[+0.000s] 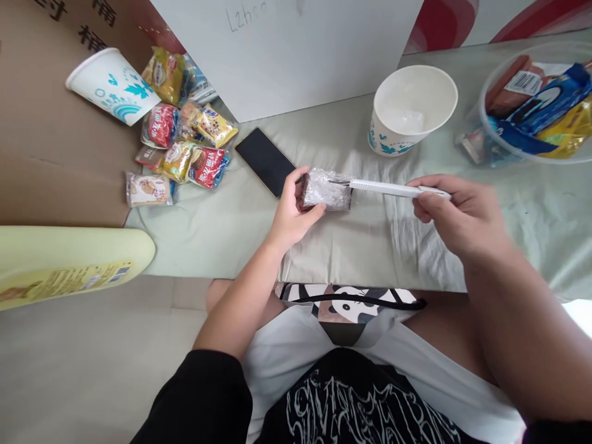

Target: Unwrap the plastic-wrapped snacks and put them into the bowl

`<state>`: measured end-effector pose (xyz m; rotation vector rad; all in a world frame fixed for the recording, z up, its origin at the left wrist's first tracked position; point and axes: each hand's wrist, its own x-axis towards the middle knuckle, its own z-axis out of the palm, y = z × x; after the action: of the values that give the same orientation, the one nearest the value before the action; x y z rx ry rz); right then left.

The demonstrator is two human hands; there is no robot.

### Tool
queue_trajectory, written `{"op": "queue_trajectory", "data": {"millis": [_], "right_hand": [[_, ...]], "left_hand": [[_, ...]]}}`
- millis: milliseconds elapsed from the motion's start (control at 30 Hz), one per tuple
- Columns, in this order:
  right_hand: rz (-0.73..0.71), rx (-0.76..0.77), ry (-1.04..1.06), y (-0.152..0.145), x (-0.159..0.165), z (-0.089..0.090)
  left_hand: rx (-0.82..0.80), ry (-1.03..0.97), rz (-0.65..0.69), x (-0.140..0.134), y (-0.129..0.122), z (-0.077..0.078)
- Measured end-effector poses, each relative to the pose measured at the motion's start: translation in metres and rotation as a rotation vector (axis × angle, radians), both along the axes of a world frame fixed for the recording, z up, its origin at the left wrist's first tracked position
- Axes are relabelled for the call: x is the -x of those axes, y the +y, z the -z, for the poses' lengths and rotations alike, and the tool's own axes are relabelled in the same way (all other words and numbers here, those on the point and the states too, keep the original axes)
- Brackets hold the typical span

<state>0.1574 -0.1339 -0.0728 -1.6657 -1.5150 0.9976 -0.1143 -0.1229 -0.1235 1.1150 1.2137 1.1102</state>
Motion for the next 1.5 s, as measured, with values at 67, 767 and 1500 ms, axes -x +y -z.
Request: {"op": "queue_trajectory", "data": {"millis": [67, 767, 1500], "right_hand": [[-0.053, 0.033, 0.037, 0.000, 0.007, -0.001], [0.015, -0.326, -0.593, 0.013, -0.025, 0.025], [-0.526, -0.435, -0.133, 0.006, 0.020, 0.034]], "left_hand": [[-0.018, 0.020, 0.009, -0.001, -0.001, -0.001], [-0.641, 0.790, -0.075, 0.002, -0.005, 0.010], [0.168, -0.363, -0.142, -0.007, -0.001, -0.018]]}}
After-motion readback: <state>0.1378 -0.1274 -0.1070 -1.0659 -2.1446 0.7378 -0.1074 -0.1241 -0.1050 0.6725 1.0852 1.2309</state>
